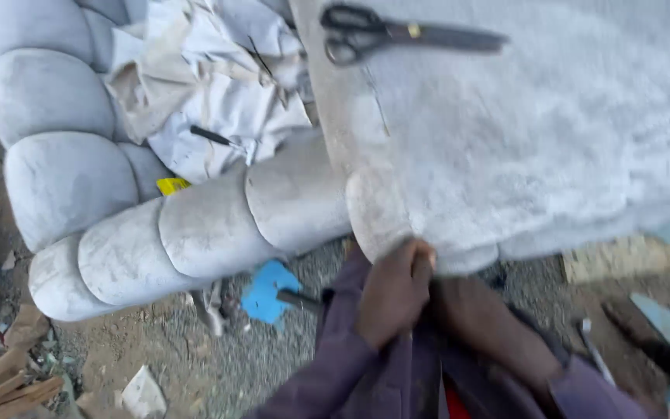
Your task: Hand-sew the fabric upholstery onto the corner of a sofa
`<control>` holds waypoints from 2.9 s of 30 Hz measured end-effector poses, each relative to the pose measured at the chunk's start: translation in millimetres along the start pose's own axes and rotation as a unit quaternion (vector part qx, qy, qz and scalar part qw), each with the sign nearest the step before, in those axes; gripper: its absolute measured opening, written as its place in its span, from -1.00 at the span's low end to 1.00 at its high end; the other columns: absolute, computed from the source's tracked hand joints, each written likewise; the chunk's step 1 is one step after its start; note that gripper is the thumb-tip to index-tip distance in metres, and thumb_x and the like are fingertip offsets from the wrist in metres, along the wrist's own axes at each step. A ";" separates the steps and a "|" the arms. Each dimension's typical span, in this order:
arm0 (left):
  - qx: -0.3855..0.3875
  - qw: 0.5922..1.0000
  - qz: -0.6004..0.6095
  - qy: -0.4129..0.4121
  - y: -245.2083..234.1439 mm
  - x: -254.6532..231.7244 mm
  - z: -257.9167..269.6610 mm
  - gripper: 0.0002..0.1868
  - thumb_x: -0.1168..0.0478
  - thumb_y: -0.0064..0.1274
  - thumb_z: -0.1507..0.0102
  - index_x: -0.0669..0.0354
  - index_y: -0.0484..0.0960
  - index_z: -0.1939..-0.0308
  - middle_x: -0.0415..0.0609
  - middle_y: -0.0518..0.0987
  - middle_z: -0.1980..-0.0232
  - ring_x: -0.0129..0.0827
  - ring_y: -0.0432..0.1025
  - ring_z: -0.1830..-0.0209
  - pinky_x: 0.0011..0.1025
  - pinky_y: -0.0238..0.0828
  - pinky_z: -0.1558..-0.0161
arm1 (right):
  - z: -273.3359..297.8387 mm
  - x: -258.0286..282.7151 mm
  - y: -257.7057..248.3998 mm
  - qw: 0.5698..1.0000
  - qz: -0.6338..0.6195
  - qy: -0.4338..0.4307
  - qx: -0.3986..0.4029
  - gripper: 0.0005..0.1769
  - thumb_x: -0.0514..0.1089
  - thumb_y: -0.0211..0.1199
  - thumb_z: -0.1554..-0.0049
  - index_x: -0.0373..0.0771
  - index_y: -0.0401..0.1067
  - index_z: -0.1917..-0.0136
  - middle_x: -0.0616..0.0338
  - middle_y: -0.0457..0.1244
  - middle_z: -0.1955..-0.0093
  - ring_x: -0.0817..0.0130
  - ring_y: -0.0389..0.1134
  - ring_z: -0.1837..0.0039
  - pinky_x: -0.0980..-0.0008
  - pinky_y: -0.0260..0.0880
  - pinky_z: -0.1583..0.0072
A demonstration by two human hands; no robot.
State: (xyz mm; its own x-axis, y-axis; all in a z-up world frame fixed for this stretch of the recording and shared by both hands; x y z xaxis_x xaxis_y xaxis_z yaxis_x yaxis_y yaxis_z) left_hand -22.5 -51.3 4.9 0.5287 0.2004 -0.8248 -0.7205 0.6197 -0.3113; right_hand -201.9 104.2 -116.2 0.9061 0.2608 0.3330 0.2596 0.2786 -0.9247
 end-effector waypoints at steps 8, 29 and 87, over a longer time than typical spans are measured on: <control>0.021 0.939 -0.335 0.070 -22.3 -3.3 -17.1 -0.87 0.18 0.03 -0.55 0.09 0.66 -0.02 0.25 0.86 0.19 0.46 0.78 0.24 0.38 0.63 0.31 | -63.9 47.6 -257.5 0.924 -0.163 0.153 0.311 -0.66 0.63 0.16 -0.58 0.59 0.56 -0.13 0.73 0.62 -0.14 0.49 0.70 -0.20 0.01 0.58 -0.09; 0.008 0.895 -0.415 0.164 -36.6 -15.6 -36.5 -0.79 0.04 0.21 -0.70 0.09 0.73 -0.17 0.08 0.85 0.15 0.19 0.76 0.15 0.21 0.67 0.21 | -69.5 11.7 -166.8 0.837 -0.139 0.490 0.199 -0.38 0.58 0.20 -0.53 0.18 0.80 -0.06 0.19 0.68 -0.04 -0.12 0.74 -0.19 -0.16 0.65 -0.18; 0.135 0.806 -0.319 0.479 36.0 -56.4 -67.2 -0.75 0.06 0.38 -0.43 -0.02 0.98 -0.13 0.05 0.73 -0.54 0.21 0.51 -0.58 0.20 0.44 -0.52 | 4.8 -26.7 -150.1 0.845 -0.264 0.457 0.083 -0.48 0.25 0.50 -0.27 0.04 0.33 0.33 0.22 0.24 0.38 0.43 0.29 0.24 -0.04 0.15 0.08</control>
State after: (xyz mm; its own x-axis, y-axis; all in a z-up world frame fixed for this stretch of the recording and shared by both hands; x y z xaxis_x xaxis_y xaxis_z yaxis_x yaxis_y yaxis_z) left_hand -108.4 -91.3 8.5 0.0700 -0.8232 -0.5634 -0.2468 0.5329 -0.8094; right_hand -266.7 59.8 14.6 0.5780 -0.7425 0.3385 0.7266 0.2796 -0.6275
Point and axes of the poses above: each hand's wrist, its own z-axis away from the middle knuckle, its own y-axis out of the palm, x = y × z, the point moved 3 cm from there along -z, towards the middle knuckle
